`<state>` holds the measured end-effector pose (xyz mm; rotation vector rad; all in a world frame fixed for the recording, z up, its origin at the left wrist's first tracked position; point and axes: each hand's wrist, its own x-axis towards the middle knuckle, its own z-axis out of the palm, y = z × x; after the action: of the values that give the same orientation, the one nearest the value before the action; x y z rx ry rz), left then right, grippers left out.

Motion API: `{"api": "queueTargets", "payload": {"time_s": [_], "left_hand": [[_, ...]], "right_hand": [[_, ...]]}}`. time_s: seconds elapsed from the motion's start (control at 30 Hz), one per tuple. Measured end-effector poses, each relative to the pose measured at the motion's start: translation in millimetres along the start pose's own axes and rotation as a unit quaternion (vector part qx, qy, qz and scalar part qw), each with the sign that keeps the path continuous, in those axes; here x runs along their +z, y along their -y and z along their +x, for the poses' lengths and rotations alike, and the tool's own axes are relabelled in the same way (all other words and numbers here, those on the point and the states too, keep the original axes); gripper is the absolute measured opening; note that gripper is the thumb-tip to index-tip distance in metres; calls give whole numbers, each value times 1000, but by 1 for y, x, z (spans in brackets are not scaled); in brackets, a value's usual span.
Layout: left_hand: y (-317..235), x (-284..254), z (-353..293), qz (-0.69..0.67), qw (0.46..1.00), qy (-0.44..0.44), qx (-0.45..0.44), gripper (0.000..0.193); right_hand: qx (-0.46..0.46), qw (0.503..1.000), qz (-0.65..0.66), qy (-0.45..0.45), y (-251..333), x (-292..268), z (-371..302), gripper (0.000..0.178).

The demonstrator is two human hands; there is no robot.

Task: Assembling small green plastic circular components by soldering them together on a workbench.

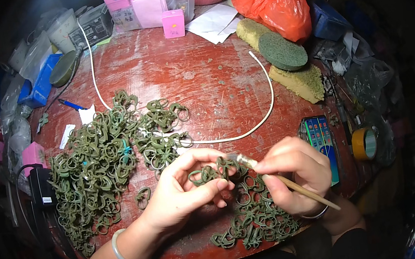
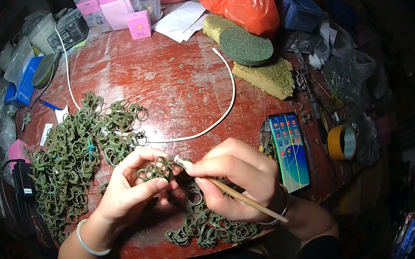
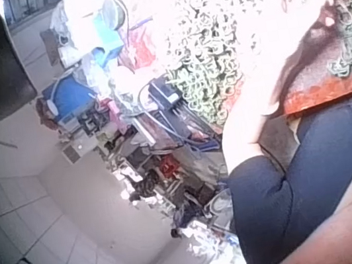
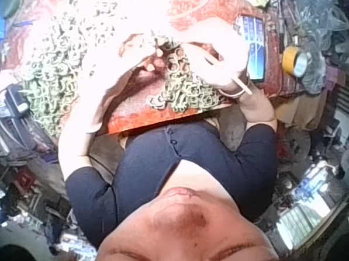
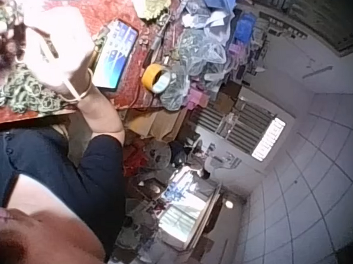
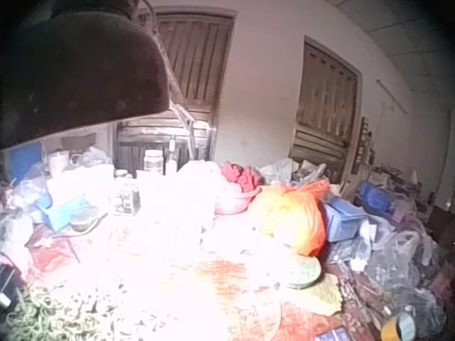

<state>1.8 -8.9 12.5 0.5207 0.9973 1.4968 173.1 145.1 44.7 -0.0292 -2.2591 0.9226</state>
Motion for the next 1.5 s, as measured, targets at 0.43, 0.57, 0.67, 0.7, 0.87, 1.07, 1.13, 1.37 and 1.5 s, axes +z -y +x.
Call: {"api": "queueTargets", "payload": {"time_s": [0.43,0.57,0.67,0.7,0.87,1.07,1.13,1.37,1.5], "left_hand": [[1,-7,2,-95,995,22,-16,35],[-1,-9,0,-107,993,7,-49,36],[-4,-10,0,-129,990,35,-45,38],[-6,-10,1,-152,986,69,-27,39],[-11,-5,0,-187,977,98,-33,34],[-7,-4,0,-25,997,26,-66,17],[-5,3,-1,6,998,-8,-59,18],[6,4,0,235,967,-10,102,25],[9,6,4,320,925,-21,205,34]], "right_hand": [[53,997,53,35,5,-1,0,23],[-17,999,-36,22,7,1,1,25],[8,997,-76,2,8,5,1,25],[39,996,-84,-7,8,7,1,25],[64,982,-107,143,-5,10,1,31],[76,985,-129,81,-9,11,-6,19],[90,989,-94,69,-5,12,-4,17],[166,983,42,66,0,7,-3,10],[274,951,120,85,6,6,-3,9]]}}
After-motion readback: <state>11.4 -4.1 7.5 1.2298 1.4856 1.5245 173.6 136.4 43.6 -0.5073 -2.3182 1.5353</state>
